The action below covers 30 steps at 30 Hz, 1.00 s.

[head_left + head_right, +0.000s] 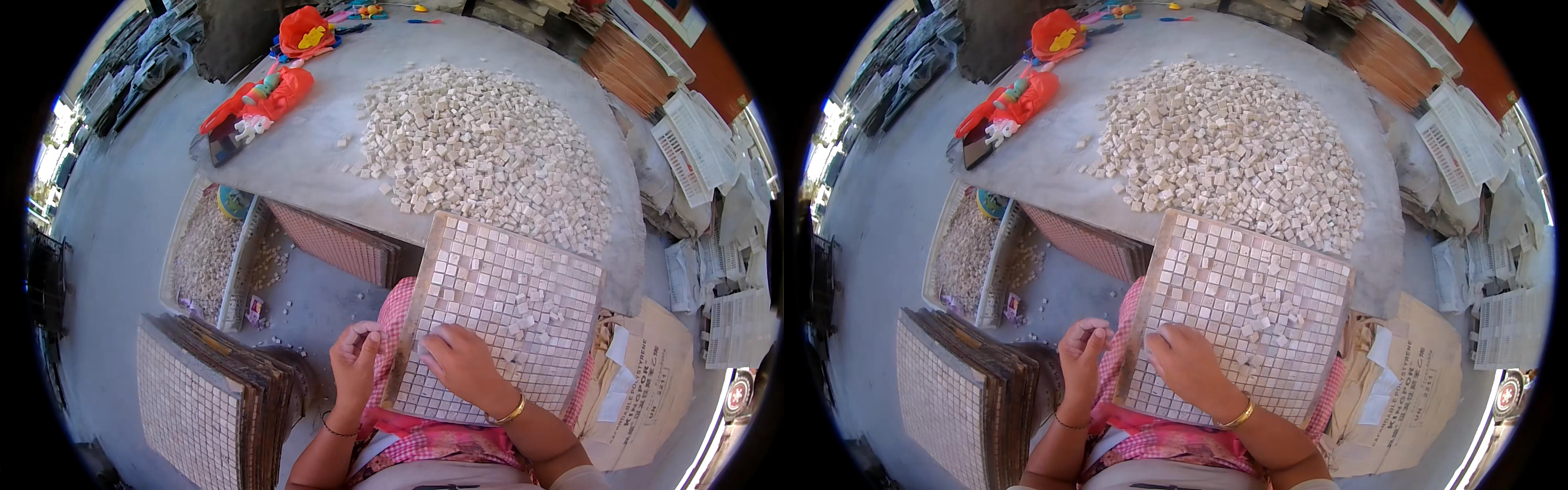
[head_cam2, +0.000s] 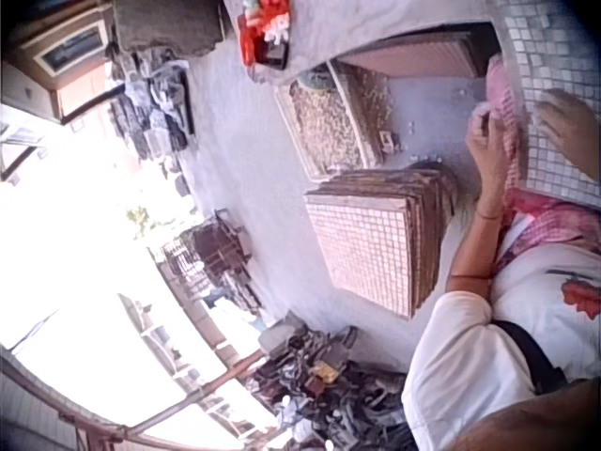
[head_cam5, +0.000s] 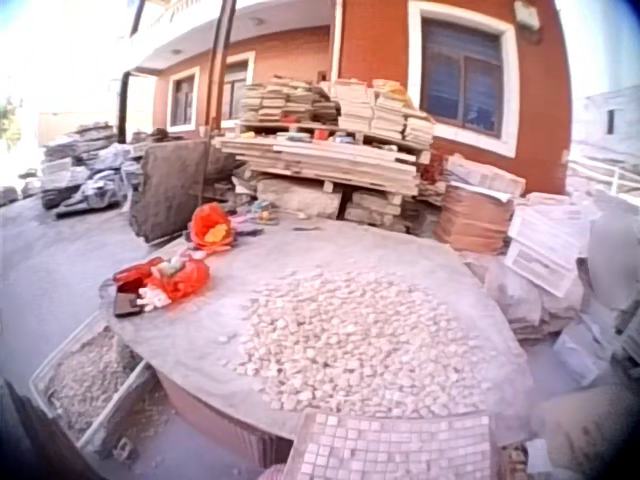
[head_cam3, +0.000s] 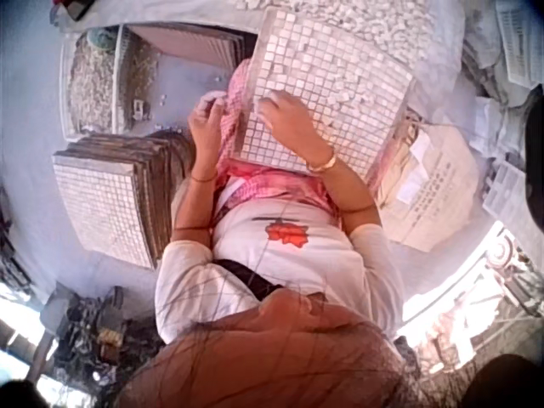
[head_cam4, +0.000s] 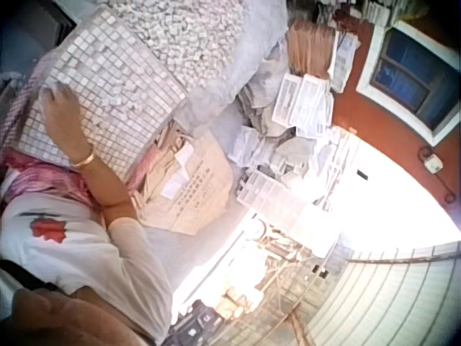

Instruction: The person places small white cubes onto a grid board, filling the squares by hand. They pick up cubes from a large pile on a table and arrange them into the grid, occasionally adjusting the board's position.

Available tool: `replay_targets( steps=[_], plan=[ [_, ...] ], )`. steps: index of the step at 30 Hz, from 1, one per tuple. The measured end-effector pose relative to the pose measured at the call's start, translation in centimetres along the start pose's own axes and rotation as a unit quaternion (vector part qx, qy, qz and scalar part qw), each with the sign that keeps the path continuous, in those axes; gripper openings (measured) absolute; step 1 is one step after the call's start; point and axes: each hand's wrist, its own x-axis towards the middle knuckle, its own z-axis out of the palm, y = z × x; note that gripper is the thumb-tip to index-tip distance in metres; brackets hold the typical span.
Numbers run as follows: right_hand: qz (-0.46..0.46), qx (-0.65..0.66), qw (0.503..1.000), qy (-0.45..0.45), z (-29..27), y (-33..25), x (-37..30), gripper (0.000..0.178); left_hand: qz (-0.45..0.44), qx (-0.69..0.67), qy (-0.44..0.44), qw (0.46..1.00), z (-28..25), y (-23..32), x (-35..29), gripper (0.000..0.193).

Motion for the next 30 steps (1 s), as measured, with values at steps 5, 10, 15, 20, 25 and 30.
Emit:
replay_targets(
  steps=[5, 10, 15, 20, 25, 30],
  plan=[
    [0.036, -0.019, 0.999, 0.007, 0.9, -0.6, 0.2, 0.023, -0.005, 0.07, -0.021, 0.997, 0.5, -0.5, -0.6, 0.008],
    [0.03, -0.016, 0.999, 0.042, 1.5, -0.8, 0.1, 0.014, 0.046, 0.166, -0.03, 0.985, 0.7, -1.0, -0.5, 0.008],
    [0.029, -0.042, 0.997, 0.062, 2.3, -1.3, 0.0, 0.012, 0.083, 0.229, -0.056, 0.968, 0.8, -1.1, -0.5, 0.01],
    [0.034, -0.043, 0.995, 0.086, 2.4, -1.4, -0.1, 0.012, 0.046, 0.206, -0.044, 0.976, 1.0, -0.9, -0.8, 0.009],
    [0.086, 0.071, 0.986, 0.128, -0.2, -0.3, -0.3, 0.006, 0.034, 0.182, -0.035, 0.982, 0.8, -1.4, -0.8, 0.019],
    [0.139, 0.056, 0.976, 0.157, -2.4, 1.4, -0.2, 0.005, -0.003, 0.169, -0.077, 0.983, 1.3, -2.3, -0.6, 0.033]
  ],
)
